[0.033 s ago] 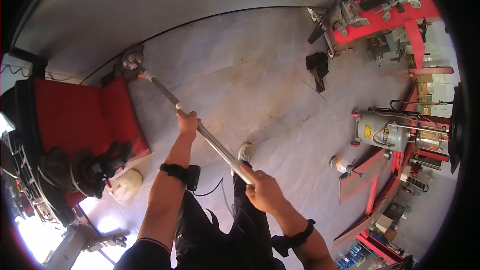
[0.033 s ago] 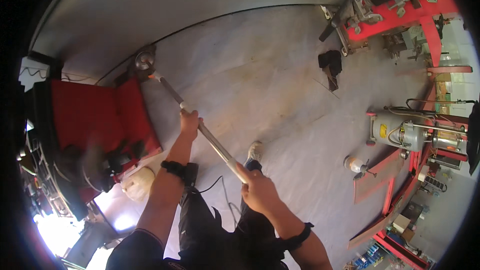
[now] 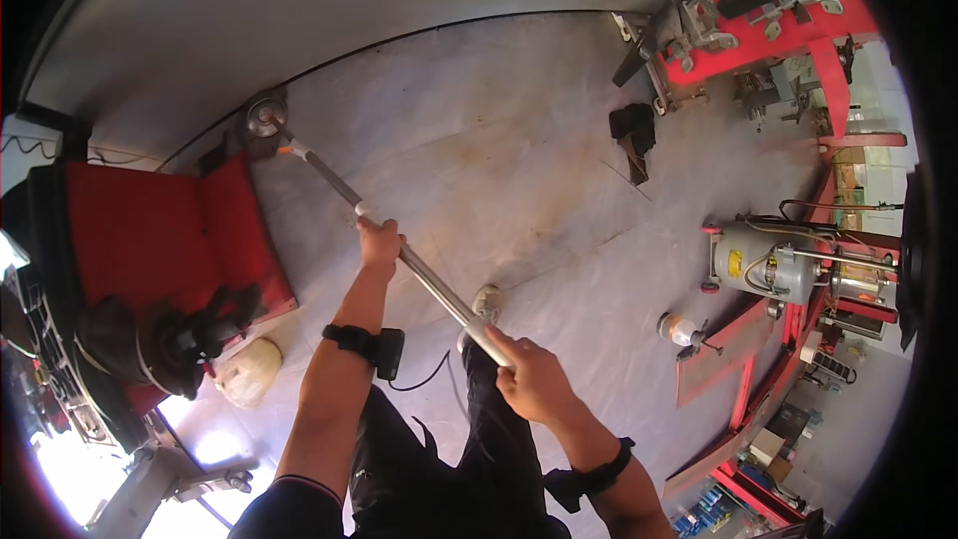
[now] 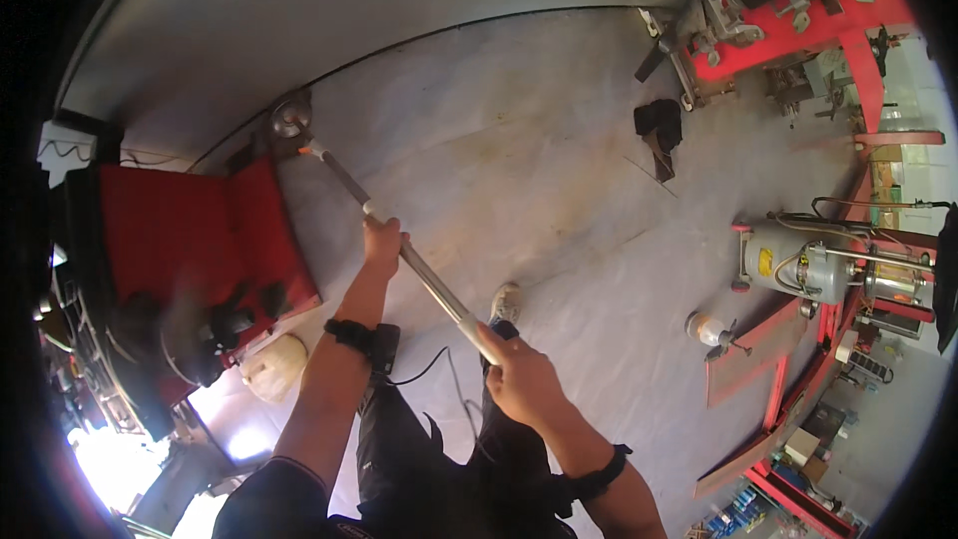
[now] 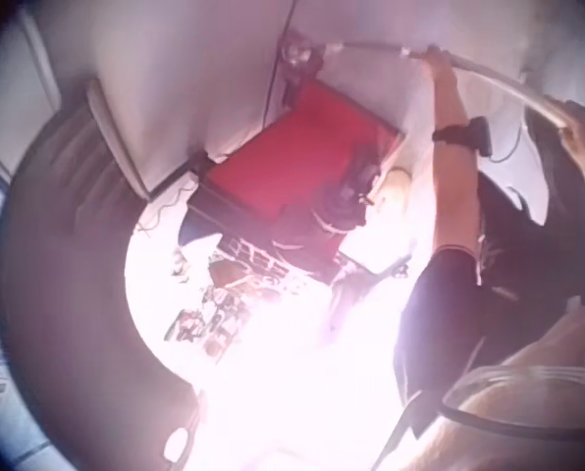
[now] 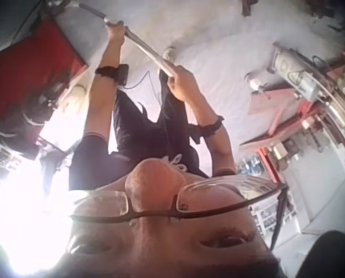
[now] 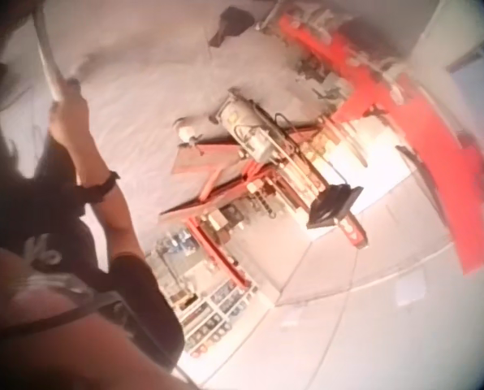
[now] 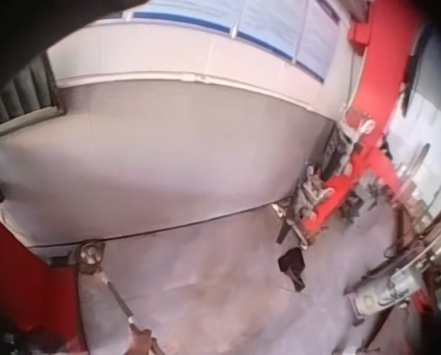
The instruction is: The person sprays liquid onto the garage floor using a handheld sprayer and then mops the area with a long-handled mop. The person moves around the garage, cleaning the floor near various pieces of equipment, and eventually wrings out the mop in a bucket.
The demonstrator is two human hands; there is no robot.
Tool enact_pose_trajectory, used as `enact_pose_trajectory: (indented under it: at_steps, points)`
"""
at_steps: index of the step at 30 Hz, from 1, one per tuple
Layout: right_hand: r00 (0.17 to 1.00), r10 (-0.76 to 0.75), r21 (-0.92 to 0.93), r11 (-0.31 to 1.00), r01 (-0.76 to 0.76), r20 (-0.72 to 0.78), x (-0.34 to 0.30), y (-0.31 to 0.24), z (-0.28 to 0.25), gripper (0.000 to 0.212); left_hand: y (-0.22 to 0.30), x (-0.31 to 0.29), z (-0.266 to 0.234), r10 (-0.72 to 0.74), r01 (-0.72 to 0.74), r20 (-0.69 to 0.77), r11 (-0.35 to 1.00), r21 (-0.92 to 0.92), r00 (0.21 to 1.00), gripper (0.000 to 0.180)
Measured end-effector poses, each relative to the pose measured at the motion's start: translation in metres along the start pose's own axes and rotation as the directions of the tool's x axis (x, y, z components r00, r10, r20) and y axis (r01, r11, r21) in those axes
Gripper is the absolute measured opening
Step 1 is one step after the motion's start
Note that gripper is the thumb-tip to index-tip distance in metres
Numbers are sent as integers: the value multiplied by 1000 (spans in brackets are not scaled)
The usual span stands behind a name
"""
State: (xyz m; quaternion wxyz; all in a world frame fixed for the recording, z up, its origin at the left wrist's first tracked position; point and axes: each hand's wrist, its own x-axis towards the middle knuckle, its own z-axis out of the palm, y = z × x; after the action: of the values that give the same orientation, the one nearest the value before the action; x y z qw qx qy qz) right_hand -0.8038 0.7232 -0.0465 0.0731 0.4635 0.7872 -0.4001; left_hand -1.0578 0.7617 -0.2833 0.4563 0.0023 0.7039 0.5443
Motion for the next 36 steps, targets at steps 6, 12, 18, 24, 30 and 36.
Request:
enact_pose_trajectory:
  at_steps: [6, 12, 18, 24, 30, 36]
  points:
    - [992, 51, 90, 995, -40, -113, -16, 103, -90, 59, -11, -26, 173, -29, 10, 74, 971, 237, 997, 41]
    - [963, 207, 189, 966, -174, -170, -39, 171, -153, 58, -77, -24, 305, 86, -237, 329, 859, 453, 941, 61]
    - [903, 286, 300, 935, -190, -321, -44, 220, -160, 59, -51, -47, 426, -140, -144, 424, 807, 572, 895, 80]
    - [886, 383, 381, 885, -270, -262, -12, 222, -156, 63, -56, -17, 450, -217, -133, 494, 804, 580, 842, 73]
    - [935, 282, 231, 945, -231, -217, -15, 196, -154, 66, -14, -38, 404, -151, -43, 460, 922, 384, 875, 67]
    - [964, 245, 162, 960, -227, -102, -36, 154, -164, 67, -5, -57, 338, -113, 11, 395, 968, 252, 912, 67]
